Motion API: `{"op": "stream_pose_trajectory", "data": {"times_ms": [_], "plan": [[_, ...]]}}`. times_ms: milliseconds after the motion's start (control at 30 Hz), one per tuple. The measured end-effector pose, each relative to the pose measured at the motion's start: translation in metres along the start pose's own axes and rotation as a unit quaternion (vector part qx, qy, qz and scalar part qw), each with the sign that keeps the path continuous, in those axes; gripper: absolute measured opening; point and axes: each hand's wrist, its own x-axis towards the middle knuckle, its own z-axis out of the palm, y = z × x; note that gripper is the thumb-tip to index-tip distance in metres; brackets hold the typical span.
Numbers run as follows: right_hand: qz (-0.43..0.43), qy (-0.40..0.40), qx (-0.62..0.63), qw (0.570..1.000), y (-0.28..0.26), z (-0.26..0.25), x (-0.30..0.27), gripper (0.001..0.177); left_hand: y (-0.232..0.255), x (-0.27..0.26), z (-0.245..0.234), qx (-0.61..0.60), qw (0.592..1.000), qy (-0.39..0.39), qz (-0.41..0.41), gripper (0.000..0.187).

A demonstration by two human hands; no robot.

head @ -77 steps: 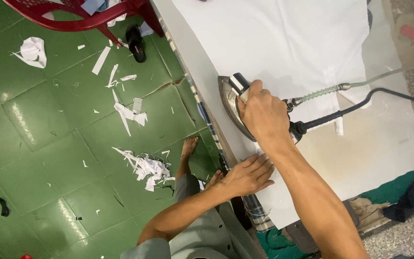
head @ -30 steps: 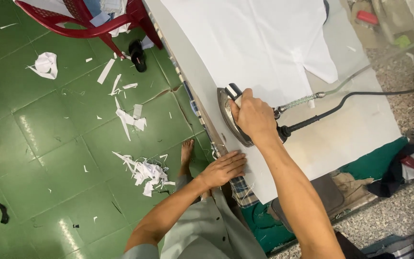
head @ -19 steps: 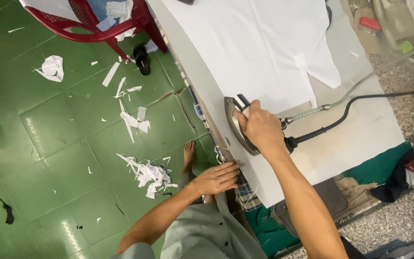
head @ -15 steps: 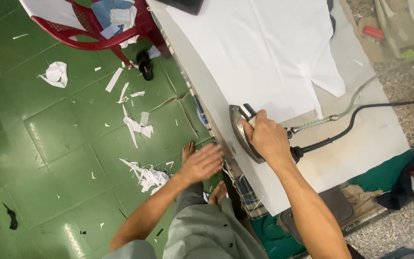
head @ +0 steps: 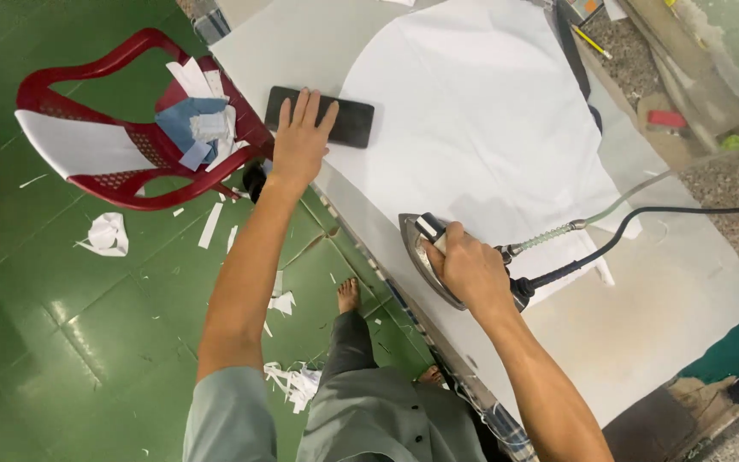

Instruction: The person irons a white fabric piece on a worktable, using a steam iron and a black pressing block. They trim excess fabric with scissors, discard the scraps, and continue ironing the fabric, folding and repositioning it as needed.

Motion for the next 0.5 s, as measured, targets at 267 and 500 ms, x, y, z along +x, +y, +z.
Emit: {"op": "stream_pose_trajectory", "data": {"times_ms": [267, 500], "plan": [[-0.005, -0.028, 0.062, 0.998, -0.015, -0.01, 0.029, 0.054, -0.045, 0.046, 0.007, -0.102, 0.977, -0.184, 0.025, 0.083], [-0.067, -0.004, 0.109, 0.992, -0.011, -0.018, 0.024, 0.054, -0.068, -0.009, -0.004, -0.215, 0.965, 0.139, -0.051, 0.079]]}}
